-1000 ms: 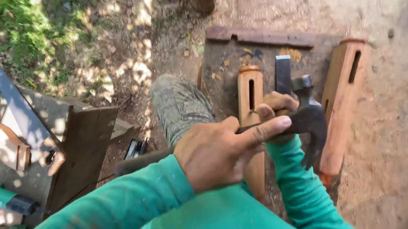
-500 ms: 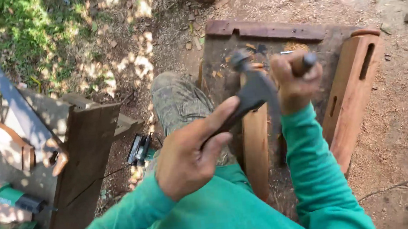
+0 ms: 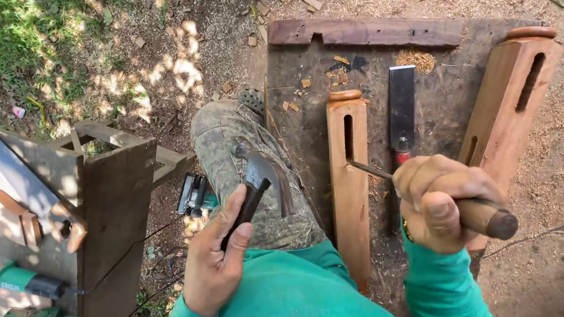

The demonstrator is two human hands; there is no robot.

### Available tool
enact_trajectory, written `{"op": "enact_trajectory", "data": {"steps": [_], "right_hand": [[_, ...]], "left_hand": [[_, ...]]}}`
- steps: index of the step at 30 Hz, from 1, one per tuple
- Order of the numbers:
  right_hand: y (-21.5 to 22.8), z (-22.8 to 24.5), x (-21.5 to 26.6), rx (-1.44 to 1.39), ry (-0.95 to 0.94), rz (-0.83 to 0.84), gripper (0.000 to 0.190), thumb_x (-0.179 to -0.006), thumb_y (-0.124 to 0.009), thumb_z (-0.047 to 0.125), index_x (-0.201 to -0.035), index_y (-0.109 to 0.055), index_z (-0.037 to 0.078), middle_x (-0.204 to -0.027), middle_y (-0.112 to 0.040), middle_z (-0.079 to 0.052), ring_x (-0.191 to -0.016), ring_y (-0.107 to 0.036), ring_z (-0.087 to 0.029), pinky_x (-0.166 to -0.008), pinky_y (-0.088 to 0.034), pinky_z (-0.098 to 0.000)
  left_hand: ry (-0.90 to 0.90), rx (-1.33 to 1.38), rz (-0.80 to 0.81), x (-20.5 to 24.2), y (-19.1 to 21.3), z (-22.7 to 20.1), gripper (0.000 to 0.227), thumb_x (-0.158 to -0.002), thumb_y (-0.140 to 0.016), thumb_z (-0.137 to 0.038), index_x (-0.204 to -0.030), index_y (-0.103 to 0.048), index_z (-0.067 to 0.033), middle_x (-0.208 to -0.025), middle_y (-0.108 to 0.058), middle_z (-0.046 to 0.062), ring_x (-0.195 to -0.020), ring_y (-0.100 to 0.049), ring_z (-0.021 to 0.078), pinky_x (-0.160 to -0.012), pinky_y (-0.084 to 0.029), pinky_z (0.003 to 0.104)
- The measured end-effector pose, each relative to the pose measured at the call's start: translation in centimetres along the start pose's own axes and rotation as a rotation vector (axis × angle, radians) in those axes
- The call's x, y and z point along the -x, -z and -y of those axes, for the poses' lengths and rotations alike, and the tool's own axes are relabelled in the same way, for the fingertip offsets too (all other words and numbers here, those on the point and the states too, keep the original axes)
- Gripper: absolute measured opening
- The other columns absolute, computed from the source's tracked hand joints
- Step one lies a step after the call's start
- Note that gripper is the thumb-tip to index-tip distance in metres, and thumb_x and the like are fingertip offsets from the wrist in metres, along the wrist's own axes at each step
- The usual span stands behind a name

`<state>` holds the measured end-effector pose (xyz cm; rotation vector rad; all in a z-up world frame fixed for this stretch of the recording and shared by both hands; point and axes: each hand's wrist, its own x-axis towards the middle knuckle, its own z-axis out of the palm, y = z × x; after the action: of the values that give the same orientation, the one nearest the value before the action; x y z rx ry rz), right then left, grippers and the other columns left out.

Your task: Using a hammer and chisel to carve mortise holes in wooden furniture legs.

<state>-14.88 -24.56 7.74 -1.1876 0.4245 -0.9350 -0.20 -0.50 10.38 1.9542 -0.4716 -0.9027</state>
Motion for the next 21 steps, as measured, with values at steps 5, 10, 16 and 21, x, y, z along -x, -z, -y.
{"op": "enact_trajectory", "data": {"steps": [5,10,16,21], "right_hand": [[-0.2,-0.6,0.9,0.030,0.023,-0.020,0.024,-0.093,-0.068,0.028,-0.081,-0.051,0.016,-0.061,-0.047,0.002,-0.054,-0.044,-0.011,-0.055,-0.043,-0.0278],[-0.3,-1.0,1.4,0.049,0.051,-0.020,0.022,-0.093,-0.069,0.026,-0.083,-0.053,0.015,-0.062,-0.049,0.001,-0.056,-0.045,-0.011,-0.057,-0.046,-0.0289],[0.8,-2.8,2.7,0.118,0.089,0.006,0.021,-0.094,-0.070,0.028,-0.086,-0.054,0.018,-0.063,-0.052,0.003,-0.054,-0.047,-0.009,-0.051,-0.048,-0.0262],[-0.5,-3.3,3.9,0.154,0.226,0.017,0.029,-0.093,-0.071,0.025,-0.079,-0.050,0.012,-0.061,-0.054,-0.002,-0.053,-0.048,-0.011,-0.052,-0.050,-0.0280]], "left_hand": [[-0.014,0.019,0.037,-0.4,-0.4,-0.5,0.050,-0.091,-0.063,-0.003,-0.141,-0.059,-0.0053,-0.139,-0.070,0.013,-0.110,-0.074,0.0196,-0.086,-0.059,0.027],[-0.060,0.008,0.066,-0.3,-0.3,-0.6,0.051,-0.091,-0.063,-0.002,-0.141,-0.059,-0.0061,-0.135,-0.072,0.010,-0.100,-0.073,0.0160,-0.080,-0.057,0.025],[-0.080,-0.026,0.064,0.3,-0.1,-0.6,0.052,-0.090,-0.065,-0.005,-0.142,-0.059,-0.0105,-0.117,-0.079,0.007,-0.077,-0.068,0.0114,-0.064,-0.053,0.024],[-0.197,-0.221,0.056,0.9,0.2,-3.4,0.055,-0.087,-0.070,-0.009,-0.141,-0.061,-0.0186,-0.078,-0.068,0.000,-0.053,-0.053,0.0136,-0.048,-0.044,0.028]]}}
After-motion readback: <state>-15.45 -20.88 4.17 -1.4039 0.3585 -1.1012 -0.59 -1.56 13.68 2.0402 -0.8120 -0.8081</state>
